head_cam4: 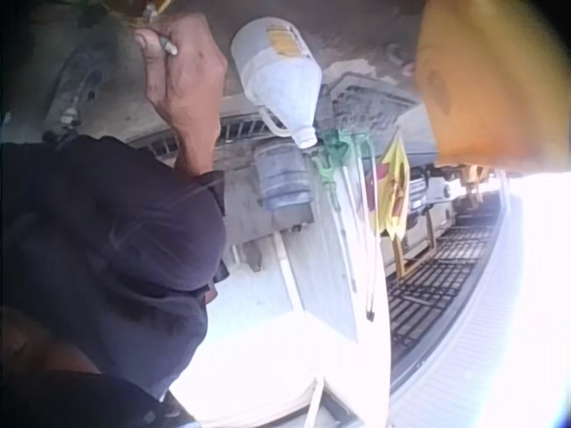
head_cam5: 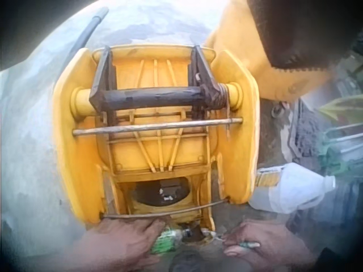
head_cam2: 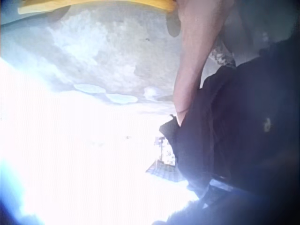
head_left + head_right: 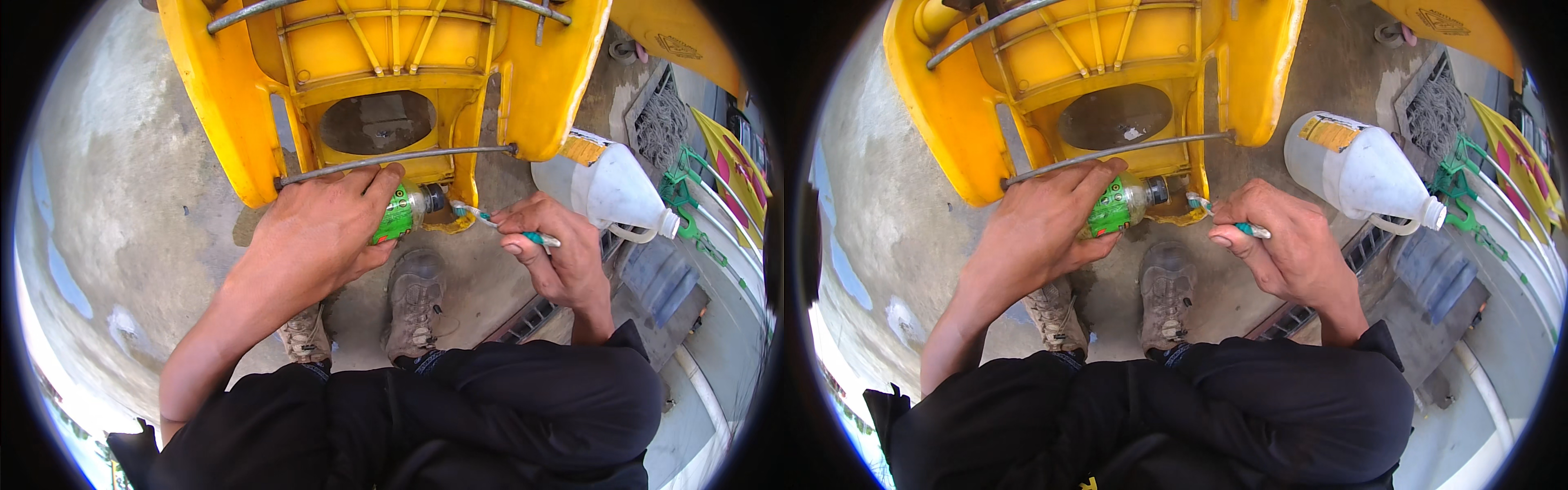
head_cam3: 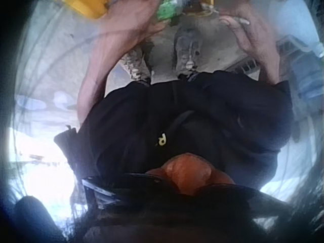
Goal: The person scrubs the underside of a yellow mop bucket with a toothbrush and cleaning solution, then rinses it with water from a hose. They repeat the scrubbing process on different parts of the bucket's underside.
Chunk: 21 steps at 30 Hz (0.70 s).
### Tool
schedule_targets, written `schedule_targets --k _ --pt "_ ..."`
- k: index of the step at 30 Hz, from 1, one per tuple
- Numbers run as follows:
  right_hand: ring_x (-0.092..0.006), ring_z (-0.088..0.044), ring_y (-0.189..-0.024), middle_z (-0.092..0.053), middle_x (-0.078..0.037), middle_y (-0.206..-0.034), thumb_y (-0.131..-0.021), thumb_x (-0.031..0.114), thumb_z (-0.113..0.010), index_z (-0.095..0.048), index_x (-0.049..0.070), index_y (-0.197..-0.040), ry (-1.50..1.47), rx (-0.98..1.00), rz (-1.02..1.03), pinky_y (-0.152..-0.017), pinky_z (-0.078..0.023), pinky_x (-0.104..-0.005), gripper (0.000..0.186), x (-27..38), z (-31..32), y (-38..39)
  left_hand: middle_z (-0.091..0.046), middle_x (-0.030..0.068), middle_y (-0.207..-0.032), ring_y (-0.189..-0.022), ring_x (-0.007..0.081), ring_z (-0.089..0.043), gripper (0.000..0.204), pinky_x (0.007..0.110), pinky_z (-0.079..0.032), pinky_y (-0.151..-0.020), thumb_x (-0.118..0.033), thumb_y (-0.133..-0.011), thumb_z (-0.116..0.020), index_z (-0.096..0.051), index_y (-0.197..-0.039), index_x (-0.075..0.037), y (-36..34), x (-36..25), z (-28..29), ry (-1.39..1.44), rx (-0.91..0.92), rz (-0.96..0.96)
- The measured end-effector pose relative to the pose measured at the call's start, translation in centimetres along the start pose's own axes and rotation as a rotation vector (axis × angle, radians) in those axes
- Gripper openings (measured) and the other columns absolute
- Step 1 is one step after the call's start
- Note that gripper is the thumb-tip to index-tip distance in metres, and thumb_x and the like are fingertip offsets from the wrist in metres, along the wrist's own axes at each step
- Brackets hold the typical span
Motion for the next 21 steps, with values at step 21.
schedule_targets --k 21 --pt "-0.0337 -0.073 -0.092 -0.071 -0.013 -0.100 -0.094 0.019 -0.079 -0.067 0.000 -0.105 0.064 0.043 0.151 -0.078 -0.059 -0.0407 0.025 1.6 -1.9 0.8 -0.067 0.0144 -0.123 -0.104 0.0373 -0.070 0.071 0.046 -0.057 -0.089 -0.028 -0.084 -0.083 -0.056 -0.146 -0.007 1.3 -1.1 -1.7 0.033 0.039 0.027"
Point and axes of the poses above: each hand's wrist, its own y-axis away from the middle knuckle, its own z-axis out of the back of the hand, x = y × z, the point moved 9 cm from there along -y, towards the middle knuckle
